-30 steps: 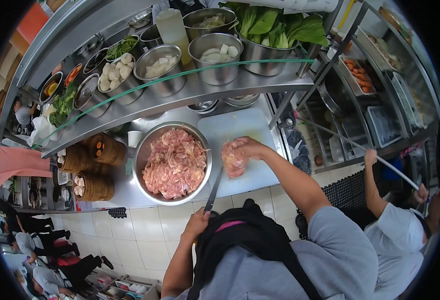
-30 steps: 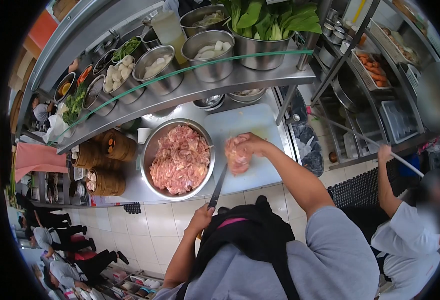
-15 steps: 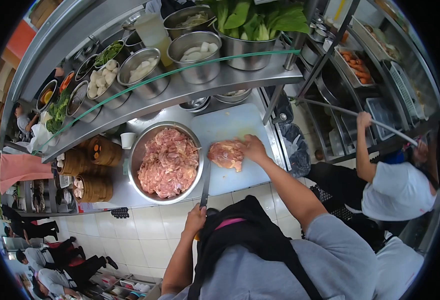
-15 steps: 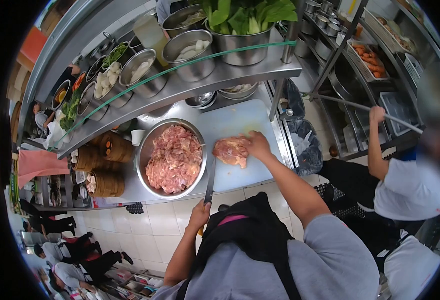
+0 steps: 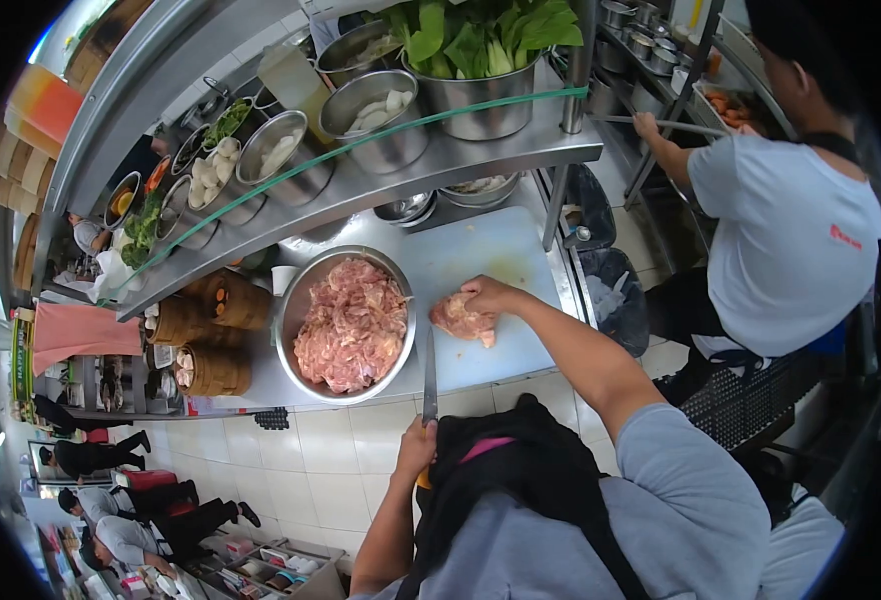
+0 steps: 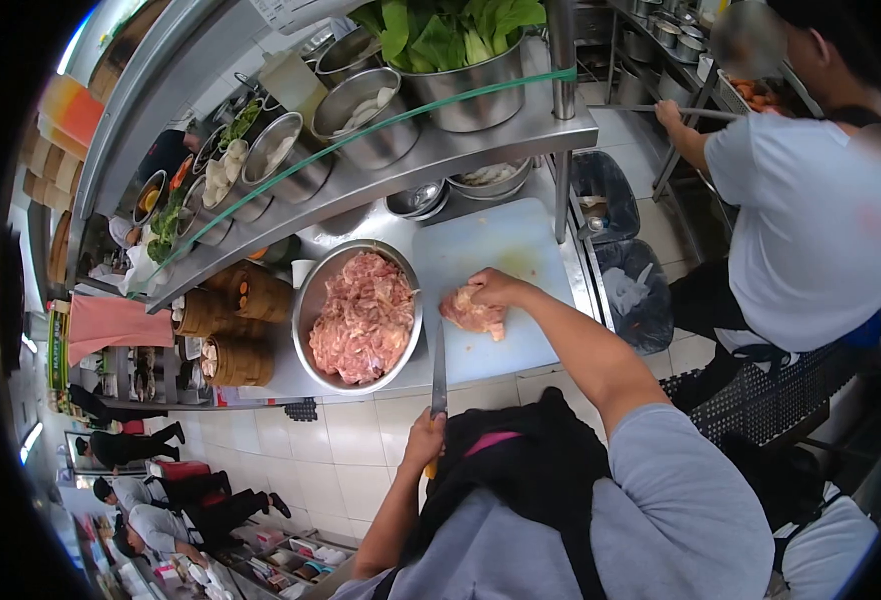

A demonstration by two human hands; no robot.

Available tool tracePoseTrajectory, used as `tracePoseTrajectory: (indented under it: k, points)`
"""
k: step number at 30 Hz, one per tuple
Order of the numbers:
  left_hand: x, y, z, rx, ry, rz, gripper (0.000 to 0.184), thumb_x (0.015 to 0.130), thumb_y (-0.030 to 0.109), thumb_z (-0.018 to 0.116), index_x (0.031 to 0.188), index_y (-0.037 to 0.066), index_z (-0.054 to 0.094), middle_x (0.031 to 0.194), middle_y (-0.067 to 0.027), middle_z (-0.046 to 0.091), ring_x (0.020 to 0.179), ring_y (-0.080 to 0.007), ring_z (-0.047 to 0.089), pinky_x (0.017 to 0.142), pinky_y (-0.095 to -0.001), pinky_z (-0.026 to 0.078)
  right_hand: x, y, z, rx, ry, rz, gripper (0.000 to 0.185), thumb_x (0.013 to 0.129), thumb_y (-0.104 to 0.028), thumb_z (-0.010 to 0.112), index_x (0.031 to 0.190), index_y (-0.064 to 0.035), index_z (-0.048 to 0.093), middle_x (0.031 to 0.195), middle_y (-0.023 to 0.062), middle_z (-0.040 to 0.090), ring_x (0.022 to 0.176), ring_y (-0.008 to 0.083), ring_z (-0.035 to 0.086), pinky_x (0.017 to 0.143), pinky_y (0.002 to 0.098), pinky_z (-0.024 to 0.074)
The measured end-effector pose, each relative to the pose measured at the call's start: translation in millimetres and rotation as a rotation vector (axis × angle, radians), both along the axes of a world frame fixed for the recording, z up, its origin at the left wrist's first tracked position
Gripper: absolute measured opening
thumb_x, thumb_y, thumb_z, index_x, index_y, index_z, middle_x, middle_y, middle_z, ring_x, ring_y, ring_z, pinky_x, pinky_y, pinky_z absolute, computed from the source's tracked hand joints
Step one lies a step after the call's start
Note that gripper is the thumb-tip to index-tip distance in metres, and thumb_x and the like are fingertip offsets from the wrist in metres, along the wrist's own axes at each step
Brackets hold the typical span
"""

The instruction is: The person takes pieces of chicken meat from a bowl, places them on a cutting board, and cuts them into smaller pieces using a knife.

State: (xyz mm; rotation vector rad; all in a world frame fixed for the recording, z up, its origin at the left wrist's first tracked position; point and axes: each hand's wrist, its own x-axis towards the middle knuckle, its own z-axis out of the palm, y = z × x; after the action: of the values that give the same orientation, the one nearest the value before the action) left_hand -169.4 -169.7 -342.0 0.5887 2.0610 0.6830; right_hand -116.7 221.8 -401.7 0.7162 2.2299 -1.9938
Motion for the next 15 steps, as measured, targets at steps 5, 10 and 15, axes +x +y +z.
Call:
tracePoseTrajectory:
  k: [5, 10, 15]
  points:
    - [10.5, 0.8, -6.2, 0.103, -0.053, 0.065, 0.024, 0.109, 0.029, 0.052, 0.107, 0.005, 0.055, 0.062, -0.0051, 0.055, 0.046, -0.0159, 0.056, 0.044, -0.0327, 0.049, 3.1, -10.1, 62.8, -0.518, 0.119, -0.02, 0.014, 0.082, -0.008, 0.071, 0.094, -0.0083, 0.064, 0.084, -0.0041, 0.056, 0.072, 0.0056, 0.051, 0.06, 0.0258, 0.0417]
    - [6.5, 8.0, -0.4, 0.178, 0.043, 0.037, 0.025, 0.109, 0.028, 0.053, 0.103, 0.003, 0.057, 0.062, -0.0103, 0.059, 0.048, -0.0167, 0.062, 0.045, -0.0343, 0.05, 26.7, 17.3, 66.7, -0.394, 0.02, 0.047, 0.019, 0.083, -0.008, 0.074, 0.1, -0.0051, 0.065, 0.093, 0.0004, 0.065, 0.079, 0.0093, 0.06, 0.067, 0.0266, 0.0482]
    - [7.5, 20.8, -14.3, 0.172, 0.193, -0.094, 0.024, 0.106, 0.025, 0.052, 0.114, 0.002, 0.057, 0.092, -0.0299, 0.07, 0.088, -0.0552, 0.065, 0.075, -0.0611, 0.05, 77.5, 13.8, 41.9, 0.785, -0.278, -0.215, 0.041, 0.077, -0.031, 0.082, 0.108, -0.0065, 0.068, 0.106, 0.015, 0.067, 0.102, 0.0329, 0.068, 0.086, 0.0458, 0.056]
